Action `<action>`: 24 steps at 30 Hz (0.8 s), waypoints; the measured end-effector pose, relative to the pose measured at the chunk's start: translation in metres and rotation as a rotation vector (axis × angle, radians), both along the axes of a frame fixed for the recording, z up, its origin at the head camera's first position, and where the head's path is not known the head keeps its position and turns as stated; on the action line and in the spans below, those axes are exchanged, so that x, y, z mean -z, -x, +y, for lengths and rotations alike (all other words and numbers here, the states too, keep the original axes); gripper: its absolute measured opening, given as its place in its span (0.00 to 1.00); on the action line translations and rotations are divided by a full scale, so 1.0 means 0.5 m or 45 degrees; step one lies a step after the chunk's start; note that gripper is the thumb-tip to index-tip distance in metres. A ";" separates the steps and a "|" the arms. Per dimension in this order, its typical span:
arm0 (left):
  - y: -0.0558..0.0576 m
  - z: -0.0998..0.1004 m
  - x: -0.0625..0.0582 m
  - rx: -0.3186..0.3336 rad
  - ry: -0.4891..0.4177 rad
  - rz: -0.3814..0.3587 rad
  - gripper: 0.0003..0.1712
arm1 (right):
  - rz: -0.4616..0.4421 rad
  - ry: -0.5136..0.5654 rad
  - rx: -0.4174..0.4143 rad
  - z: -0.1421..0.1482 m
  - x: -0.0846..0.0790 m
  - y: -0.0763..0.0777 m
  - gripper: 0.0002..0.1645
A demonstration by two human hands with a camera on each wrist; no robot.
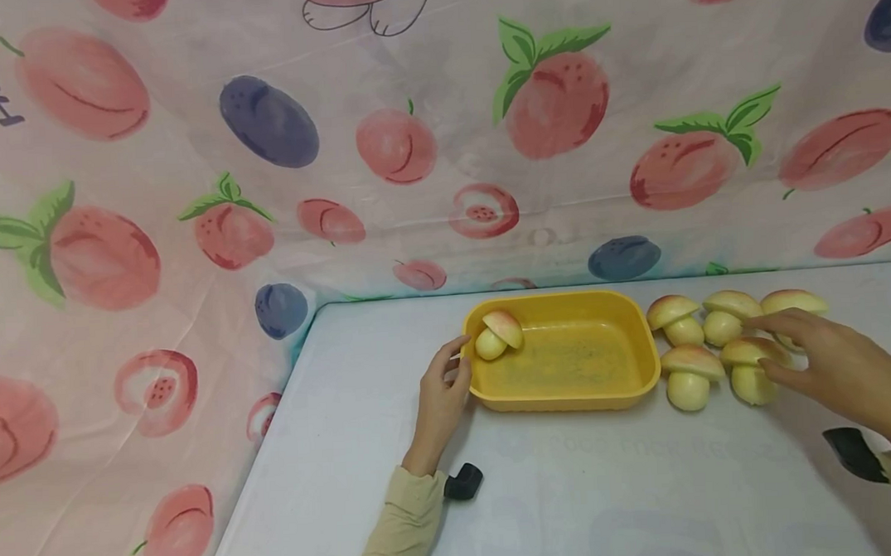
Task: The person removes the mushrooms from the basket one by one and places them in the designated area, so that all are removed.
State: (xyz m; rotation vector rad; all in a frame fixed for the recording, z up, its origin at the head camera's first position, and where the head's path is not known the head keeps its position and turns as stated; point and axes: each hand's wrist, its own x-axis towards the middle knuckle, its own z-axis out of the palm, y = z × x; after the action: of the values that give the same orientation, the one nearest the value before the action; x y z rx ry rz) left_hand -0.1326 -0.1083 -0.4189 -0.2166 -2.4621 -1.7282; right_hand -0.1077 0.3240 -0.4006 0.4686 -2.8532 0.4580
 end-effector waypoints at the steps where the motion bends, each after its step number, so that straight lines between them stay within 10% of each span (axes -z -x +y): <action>1: 0.000 0.000 0.000 0.000 0.002 0.001 0.20 | -0.006 0.001 0.000 -0.001 -0.001 0.001 0.33; 24: 0.001 -0.001 0.002 0.004 -0.003 0.007 0.20 | 0.032 0.105 -0.122 -0.075 -0.040 0.023 0.32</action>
State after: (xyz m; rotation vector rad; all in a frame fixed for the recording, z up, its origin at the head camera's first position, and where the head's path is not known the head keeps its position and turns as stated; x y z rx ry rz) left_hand -0.1329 -0.1088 -0.4199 -0.2248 -2.4569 -1.7289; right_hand -0.1190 0.2864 -0.3805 0.5933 -2.7839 0.5803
